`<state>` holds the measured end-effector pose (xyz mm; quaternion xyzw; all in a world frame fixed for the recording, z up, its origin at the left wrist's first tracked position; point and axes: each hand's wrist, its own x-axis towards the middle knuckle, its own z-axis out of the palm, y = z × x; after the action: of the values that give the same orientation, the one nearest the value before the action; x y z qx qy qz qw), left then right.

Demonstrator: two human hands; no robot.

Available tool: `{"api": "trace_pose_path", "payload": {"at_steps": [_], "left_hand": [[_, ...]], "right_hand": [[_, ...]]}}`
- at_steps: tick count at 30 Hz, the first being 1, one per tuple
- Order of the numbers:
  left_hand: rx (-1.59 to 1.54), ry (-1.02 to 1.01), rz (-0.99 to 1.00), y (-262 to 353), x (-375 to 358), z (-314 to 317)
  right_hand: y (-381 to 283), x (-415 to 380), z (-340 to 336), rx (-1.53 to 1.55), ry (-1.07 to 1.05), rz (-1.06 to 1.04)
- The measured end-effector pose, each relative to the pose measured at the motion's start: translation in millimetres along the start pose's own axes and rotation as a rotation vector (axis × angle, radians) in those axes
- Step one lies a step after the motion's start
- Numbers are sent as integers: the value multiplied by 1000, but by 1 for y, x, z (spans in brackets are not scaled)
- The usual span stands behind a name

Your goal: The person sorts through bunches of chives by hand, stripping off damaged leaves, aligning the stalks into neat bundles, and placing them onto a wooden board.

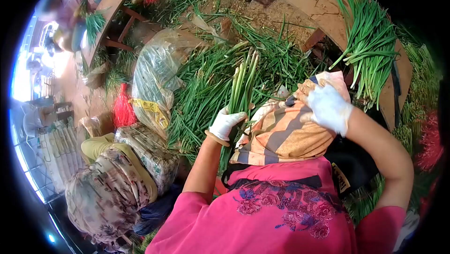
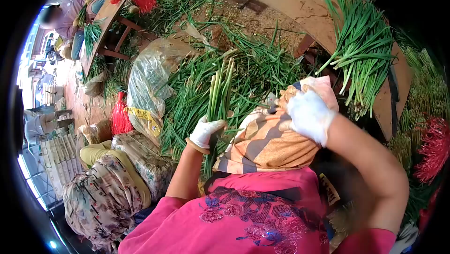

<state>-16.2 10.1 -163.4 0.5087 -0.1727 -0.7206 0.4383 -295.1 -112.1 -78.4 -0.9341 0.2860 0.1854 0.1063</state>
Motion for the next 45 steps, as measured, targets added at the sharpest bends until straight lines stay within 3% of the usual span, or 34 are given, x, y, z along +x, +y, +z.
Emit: {"api": "trace_pose_path", "payload": {"at_steps": [1,3,4,5,7,9,10,11,13,15,17,21,23,24,25,26,28,29,31,33,35,36,37,39,41,45], "left_hand": [[5,-14,-18,4,-1,-1],[9,15,-22,10,-4,-1],[-6,-8,-11,13,-5,-4],[-19,-38,4,15,-4,-6],[19,-74,47,20,-1,4],[78,-141,52,22,3,16],[141,-156,32,23,4,25],[202,-164,14,23,5,34],[201,-203,28,22,3,47],[182,-246,-100,22,-2,49],[170,-238,-112,25,-9,54],[179,-211,-161,20,-12,41],[207,-155,-163,10,-6,23],[207,-136,-132,7,-4,16],[177,-124,-100,11,-7,14],[133,-127,-70,13,-8,15],[106,-153,-35,20,-8,20],[120,-177,-26,25,-6,25],[169,-195,1,27,0,37],[125,-268,0,28,7,49],[-5,-364,-22,34,6,61],[-85,-374,-20,34,6,64],[-166,-384,-15,35,7,67],[-351,-364,-64,35,11,64],[-264,-275,6,35,20,63],[-172,-338,71,37,36,69]], "right_hand": [[-9,-17,-14,20,-86,-13],[-4,-49,-29,-59,19,-139],[-1,-62,-47,-111,-73,-145],[6,-73,-52,-92,-105,-87],[11,-68,-96,-67,-437,154],[22,-65,-81,115,300,138],[17,-57,-82,135,573,55],[13,-42,-82,128,707,39],[4,-9,-84,137,846,2],[4,5,-78,86,651,-78],[7,8,-69,-186,715,-176],[22,-5,-98,-212,791,-236],[55,-15,-122,-121,1030,-103],[85,-22,-126,120,1062,-17],[105,-29,-129,244,1103,207],[120,-25,-124,18,1141,231],[107,-16,-103,22,1037,270],[76,-11,-90,246,895,278],[31,10,-66,1101,557,284],[-1,36,-39,1640,498,160],[-4,57,-22,1434,494,375],[-14,55,-28,1674,626,365],[-5,61,-18,1680,539,412],[-12,62,-20,1959,661,295],[-10,67,-15,1934,714,344],[-14,75,-18,1783,805,488]]}}
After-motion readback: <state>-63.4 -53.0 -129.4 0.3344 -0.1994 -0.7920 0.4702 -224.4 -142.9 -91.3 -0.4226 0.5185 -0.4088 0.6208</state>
